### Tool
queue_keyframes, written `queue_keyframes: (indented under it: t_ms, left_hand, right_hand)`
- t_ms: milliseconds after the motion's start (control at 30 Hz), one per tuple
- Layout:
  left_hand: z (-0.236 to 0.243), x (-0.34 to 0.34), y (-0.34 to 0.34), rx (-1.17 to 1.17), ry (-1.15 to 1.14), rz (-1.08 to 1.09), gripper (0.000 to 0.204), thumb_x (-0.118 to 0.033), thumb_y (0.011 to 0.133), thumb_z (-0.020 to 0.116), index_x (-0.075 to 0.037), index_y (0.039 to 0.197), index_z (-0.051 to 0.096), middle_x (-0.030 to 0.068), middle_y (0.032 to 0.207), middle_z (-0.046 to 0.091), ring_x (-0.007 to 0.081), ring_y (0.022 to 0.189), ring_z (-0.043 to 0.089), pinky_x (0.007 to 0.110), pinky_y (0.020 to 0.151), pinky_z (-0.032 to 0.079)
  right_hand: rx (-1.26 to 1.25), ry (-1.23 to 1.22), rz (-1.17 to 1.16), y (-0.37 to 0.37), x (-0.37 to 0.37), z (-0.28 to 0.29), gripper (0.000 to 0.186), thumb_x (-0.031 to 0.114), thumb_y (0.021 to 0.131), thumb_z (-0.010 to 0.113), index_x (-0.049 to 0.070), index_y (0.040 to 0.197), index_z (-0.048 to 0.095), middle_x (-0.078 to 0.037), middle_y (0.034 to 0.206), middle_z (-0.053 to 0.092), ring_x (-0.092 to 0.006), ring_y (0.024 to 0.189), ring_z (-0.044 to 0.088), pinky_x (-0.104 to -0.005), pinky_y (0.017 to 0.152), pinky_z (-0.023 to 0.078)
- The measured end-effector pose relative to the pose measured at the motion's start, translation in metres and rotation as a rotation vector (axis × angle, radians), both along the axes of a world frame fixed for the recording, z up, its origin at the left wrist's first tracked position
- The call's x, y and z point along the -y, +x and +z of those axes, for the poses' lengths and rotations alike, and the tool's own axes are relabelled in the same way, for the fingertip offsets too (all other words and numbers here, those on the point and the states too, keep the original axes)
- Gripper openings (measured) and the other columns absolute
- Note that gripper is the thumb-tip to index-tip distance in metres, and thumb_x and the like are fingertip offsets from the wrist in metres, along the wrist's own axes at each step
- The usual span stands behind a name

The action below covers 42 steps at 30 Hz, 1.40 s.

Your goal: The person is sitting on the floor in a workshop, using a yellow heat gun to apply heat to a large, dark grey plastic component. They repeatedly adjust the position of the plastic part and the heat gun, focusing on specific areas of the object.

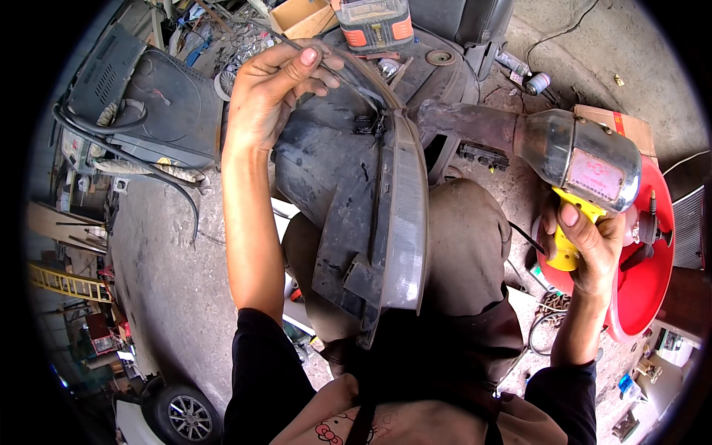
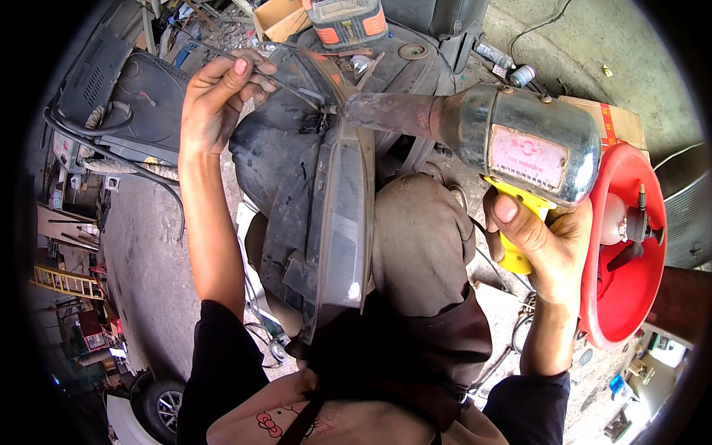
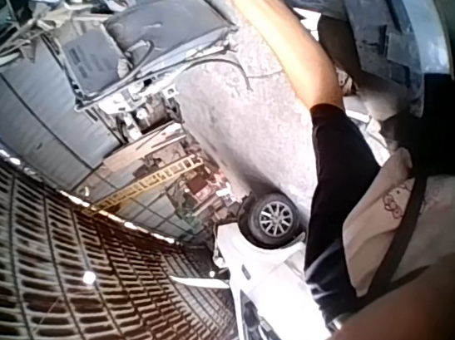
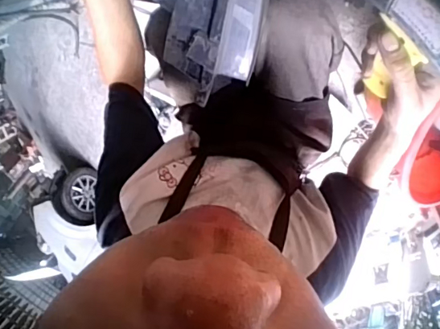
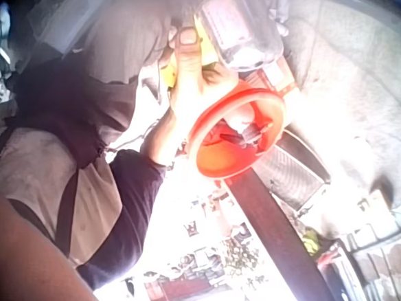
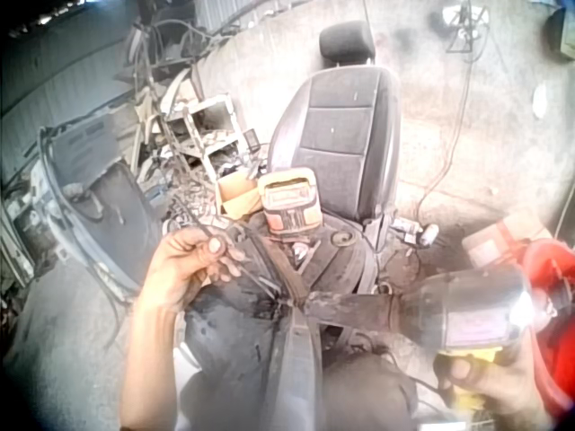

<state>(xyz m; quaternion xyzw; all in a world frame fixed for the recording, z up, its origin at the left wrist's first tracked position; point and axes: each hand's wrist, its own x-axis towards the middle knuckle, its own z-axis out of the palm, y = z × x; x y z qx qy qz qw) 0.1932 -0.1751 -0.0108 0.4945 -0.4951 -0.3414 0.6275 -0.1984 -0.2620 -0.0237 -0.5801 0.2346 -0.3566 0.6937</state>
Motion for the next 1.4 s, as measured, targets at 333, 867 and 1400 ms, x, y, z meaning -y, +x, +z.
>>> queue_keyframes:
  t_ms: [333,867,1400]
  left_hand:
    - [-0.0007,-0.0016,0.0000,0.005,-0.001,0.006,0.022,-0.018,0.098,0.067,0.003,0.099,0.072,0.0184,0.101,0.074,0.0219,0.083,0.072,0.029,0.073,0.057]
    - [-0.0009,-0.0028,-0.0016,0.031,-0.001,0.006,0.022,-0.018,0.099,0.065,0.003,0.099,0.072,0.0180,0.102,0.074,0.0220,0.085,0.072,0.029,0.073,0.057]
    - [-0.0019,-0.0022,-0.0017,0.032,-0.011,-0.001,0.022,-0.019,0.099,0.065,0.002,0.099,0.073,0.0179,0.103,0.074,0.0226,0.085,0.073,0.029,0.073,0.057]
  right_hand:
    - [-0.005,0.001,0.003,0.0009,-0.0005,0.0011,0.036,0.015,0.091,0.075,-0.005,0.117,0.060,-0.011,0.078,0.063,-0.0149,0.052,0.057,-0.0251,0.047,0.045]
    - [0.006,-0.002,-0.002,0.0015,-0.0014,0.0011,0.033,0.015,0.091,0.074,-0.004,0.114,0.062,-0.011,0.078,0.063,-0.0146,0.052,0.057,-0.0247,0.047,0.045]
    - [0.011,-0.002,-0.010,0.0006,-0.0001,-0.0005,0.035,0.015,0.090,0.076,-0.005,0.114,0.062,-0.011,0.078,0.064,-0.0151,0.052,0.057,-0.0251,0.046,0.045]
